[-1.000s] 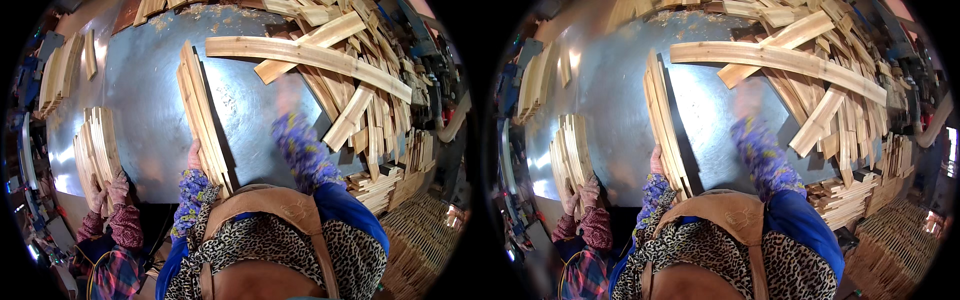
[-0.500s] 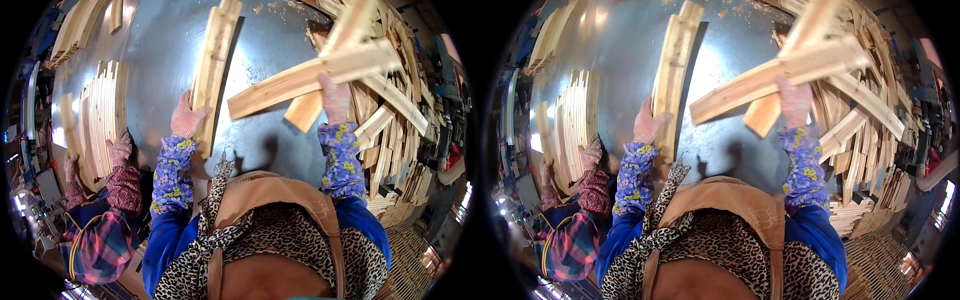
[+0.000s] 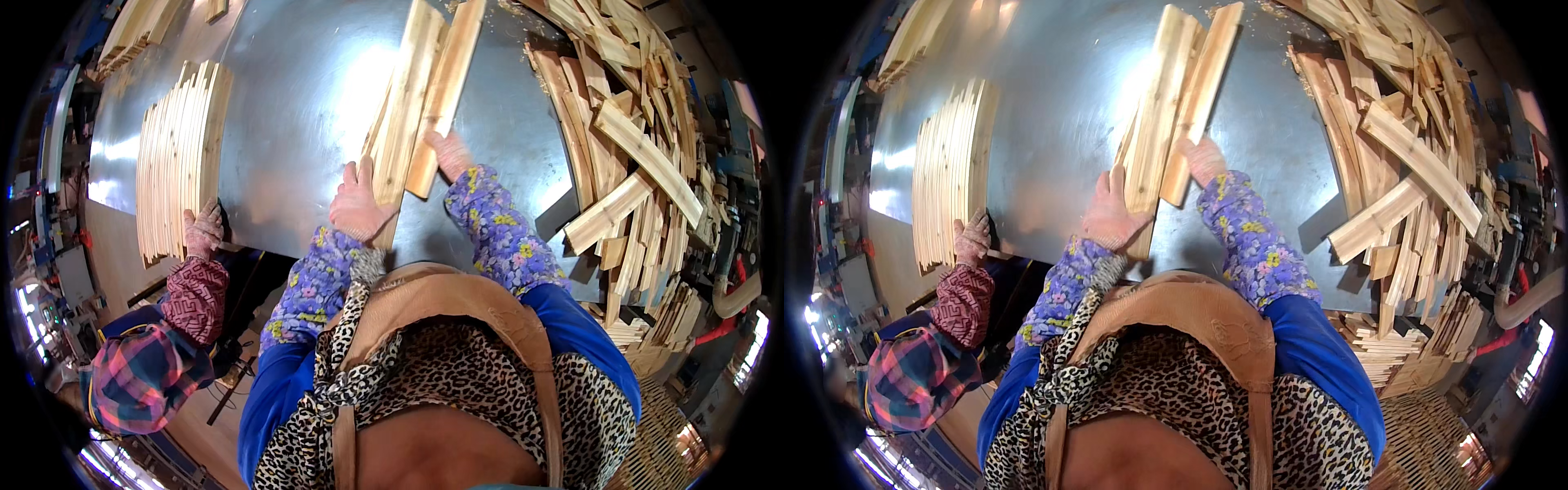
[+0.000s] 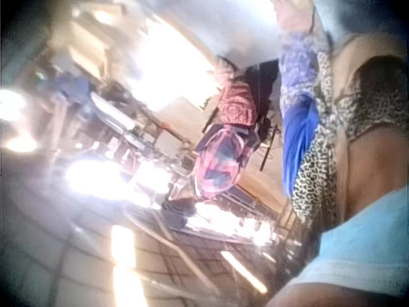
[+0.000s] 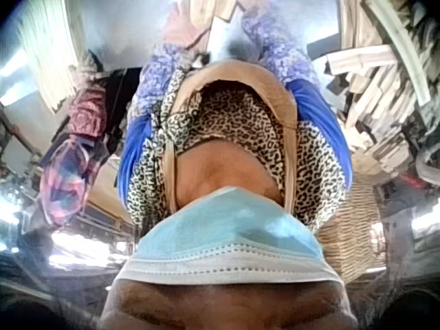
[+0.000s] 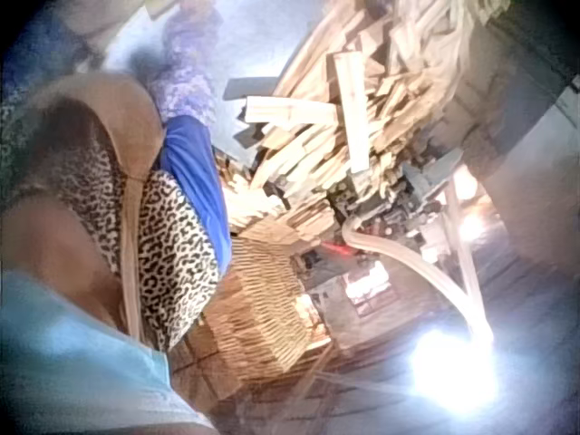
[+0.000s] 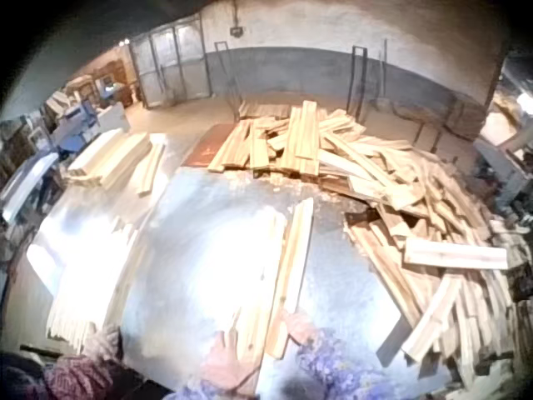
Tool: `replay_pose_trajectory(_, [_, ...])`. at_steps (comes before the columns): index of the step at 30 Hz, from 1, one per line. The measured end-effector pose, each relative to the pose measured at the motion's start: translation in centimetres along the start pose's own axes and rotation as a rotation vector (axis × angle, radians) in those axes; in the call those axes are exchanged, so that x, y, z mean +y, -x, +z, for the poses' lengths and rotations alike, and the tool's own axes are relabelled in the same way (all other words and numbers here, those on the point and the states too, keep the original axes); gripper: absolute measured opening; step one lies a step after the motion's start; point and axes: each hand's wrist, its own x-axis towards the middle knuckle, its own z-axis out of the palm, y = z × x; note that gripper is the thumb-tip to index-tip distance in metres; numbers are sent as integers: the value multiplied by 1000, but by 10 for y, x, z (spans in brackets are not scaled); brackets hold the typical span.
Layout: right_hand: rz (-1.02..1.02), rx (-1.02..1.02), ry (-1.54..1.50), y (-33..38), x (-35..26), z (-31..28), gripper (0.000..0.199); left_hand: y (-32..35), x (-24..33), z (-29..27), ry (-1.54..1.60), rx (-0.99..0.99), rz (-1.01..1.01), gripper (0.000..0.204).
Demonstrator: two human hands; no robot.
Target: The person sorts wooden planks on a metal table, picking them up from a pile and arranging them into neat stacks. The person handles the wood by hand, repeatedly picking up pieces and placing them into organized piles.
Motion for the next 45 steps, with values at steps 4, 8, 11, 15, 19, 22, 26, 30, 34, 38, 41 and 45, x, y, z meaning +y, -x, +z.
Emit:
replay_pose_trajectory(4, [77, 122, -547, 18, 13, -14, 45, -23, -55, 35, 493, 56, 65, 120])
replay_pose_trajectory(8, [6, 51, -218, 46, 34, -31, 48, -11, -31, -1, 1585, -283, -12, 97])
replay_pose_trajectory(11, [-17, -253, 57, 111, -61, 13, 84, 3, -63, 25, 2123, -448, -288, 72])
replay_pose_trajectory(15, [-193, -315, -70, 118, -52, 84, 81, 2, -75, 40, 1982, -80, -470, 52])
replay_pose_trajectory(19, [-199, -400, 304, 92, -24, 147, 80, 2, -169, 63, 959, 283, -295, 48])
replay_pose_trajectory(22, [-94, -455, 437, 92, -44, 194, 84, 42, -157, -32, 731, 174, -243, 46])
replay_pose_trajectory(26, [30, -617, 668, 109, -118, 290, 92, 75, -191, -78, 40, 226, -571, 66])
replay_pose_trajectory(30, [-32, -805, 553, 91, -137, 388, 92, 86, -242, -108, -314, 398, -443, 85])
replay_pose_trajectory(34, [-187, -926, 530, 81, -150, 403, 76, 84, -278, -91, -451, 616, -413, 91])
replay_pose_trajectory(38, [-93, -629, 77, 33, -64, 305, 64, 76, -313, -70, -490, 553, -504, 103])
replay_pose_trajectory(41, [284, -250, -289, 28, -73, 141, 26, 82, -295, -87, -452, 431, -570, 102])
replay_pose_trajectory(45, [321, 438, -771, 1, 20, -84, 44, 72, -265, -112, -349, 460, -600, 97])
